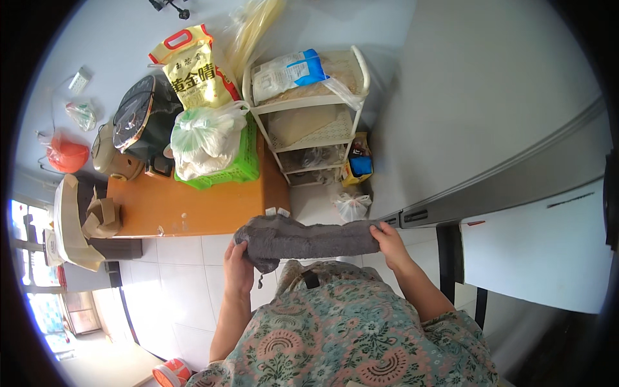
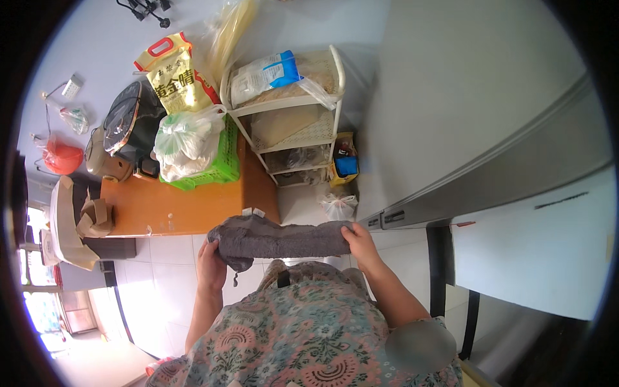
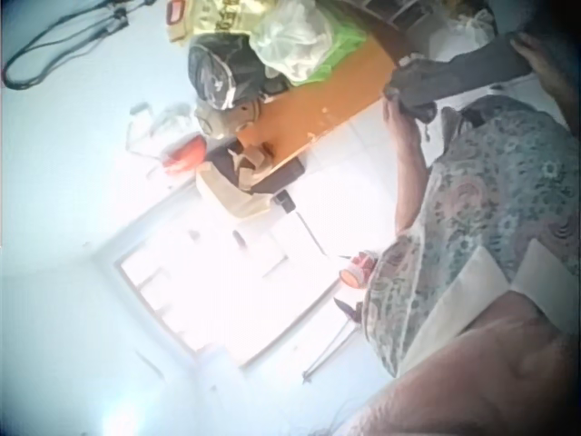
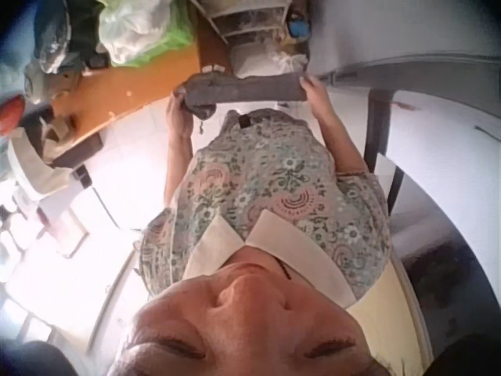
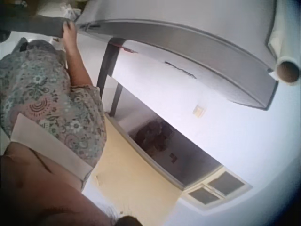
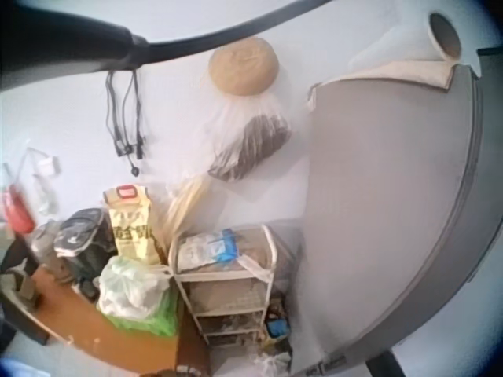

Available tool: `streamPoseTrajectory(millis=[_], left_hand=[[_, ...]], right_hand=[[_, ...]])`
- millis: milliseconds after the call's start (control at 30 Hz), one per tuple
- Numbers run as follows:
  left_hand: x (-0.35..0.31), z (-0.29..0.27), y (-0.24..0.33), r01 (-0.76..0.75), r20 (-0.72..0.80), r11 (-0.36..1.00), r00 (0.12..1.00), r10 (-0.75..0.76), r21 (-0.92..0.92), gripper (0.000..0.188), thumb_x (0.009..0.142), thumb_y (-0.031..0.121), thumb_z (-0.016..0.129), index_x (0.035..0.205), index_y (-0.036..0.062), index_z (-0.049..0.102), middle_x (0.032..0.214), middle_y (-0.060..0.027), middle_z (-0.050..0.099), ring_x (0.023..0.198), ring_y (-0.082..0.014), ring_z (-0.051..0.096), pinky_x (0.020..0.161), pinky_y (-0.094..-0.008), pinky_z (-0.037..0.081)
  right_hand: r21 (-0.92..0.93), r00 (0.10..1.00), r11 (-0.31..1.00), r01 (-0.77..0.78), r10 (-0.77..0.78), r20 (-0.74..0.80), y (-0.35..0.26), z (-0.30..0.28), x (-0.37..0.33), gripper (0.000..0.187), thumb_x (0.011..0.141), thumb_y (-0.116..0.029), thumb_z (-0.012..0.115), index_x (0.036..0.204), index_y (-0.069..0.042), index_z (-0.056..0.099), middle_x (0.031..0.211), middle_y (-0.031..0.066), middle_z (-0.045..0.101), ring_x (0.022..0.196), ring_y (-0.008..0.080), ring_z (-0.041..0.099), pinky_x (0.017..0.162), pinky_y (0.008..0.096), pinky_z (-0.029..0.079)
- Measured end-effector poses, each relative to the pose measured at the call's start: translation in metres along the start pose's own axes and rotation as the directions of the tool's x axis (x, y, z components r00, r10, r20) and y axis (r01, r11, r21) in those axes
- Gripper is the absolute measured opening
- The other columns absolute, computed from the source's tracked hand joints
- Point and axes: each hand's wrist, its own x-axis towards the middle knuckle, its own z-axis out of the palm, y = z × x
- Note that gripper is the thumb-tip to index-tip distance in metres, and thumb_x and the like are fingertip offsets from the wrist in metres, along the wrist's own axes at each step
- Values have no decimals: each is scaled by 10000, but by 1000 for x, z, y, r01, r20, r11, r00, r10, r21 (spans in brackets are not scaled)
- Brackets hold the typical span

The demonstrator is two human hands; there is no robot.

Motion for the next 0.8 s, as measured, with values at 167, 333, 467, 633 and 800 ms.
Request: streamPoseTrajectory(millis=[167,333,467,633,800], left_hand=[[-7,-9,3,49,-36,999,998,-48,10,260,921,113,459,1126,-38,514,1063,-131,603,1000,-214,578,883,-343,453],[5,-45,12,26,22,996,999,-28,82,261,941,163,493,1120,-24,526,1053,-109,611,964,-184,591,861,-320,461],[19,-56,37,-107,-21,986,994,110,131,258,943,166,498,1120,-16,541,1040,-75,619,960,-148,582,869,-289,443],[22,-116,53,-133,-3,951,990,140,279,234,909,211,565,1014,7,609,1008,-13,622,939,-80,523,871,-255,380],[36,-192,65,-110,-172,749,942,289,654,253,863,319,637,851,66,630,734,18,487,787,-108,467,762,-268,372]], right_hand=[[0,1000,1000,-5,5,27,1,17,15,215,939,-178,513,1025,5,585,914,22,619,816,98,556,741,252,439],[-14,999,999,41,-41,21,2,37,16,222,937,-195,526,1021,2,584,888,15,613,795,84,544,717,239,434],[11,982,982,187,-187,-25,-2,63,5,208,935,-200,532,995,-10,591,866,-9,604,790,73,531,717,233,425],[-72,979,977,202,-201,17,-12,103,-2,181,927,-194,546,929,-24,608,809,-44,558,756,53,474,704,224,386],[-408,992,906,110,-76,100,-6,142,19,214,894,-218,598,768,-50,557,712,-48,510,659,56,434,601,230,349]])
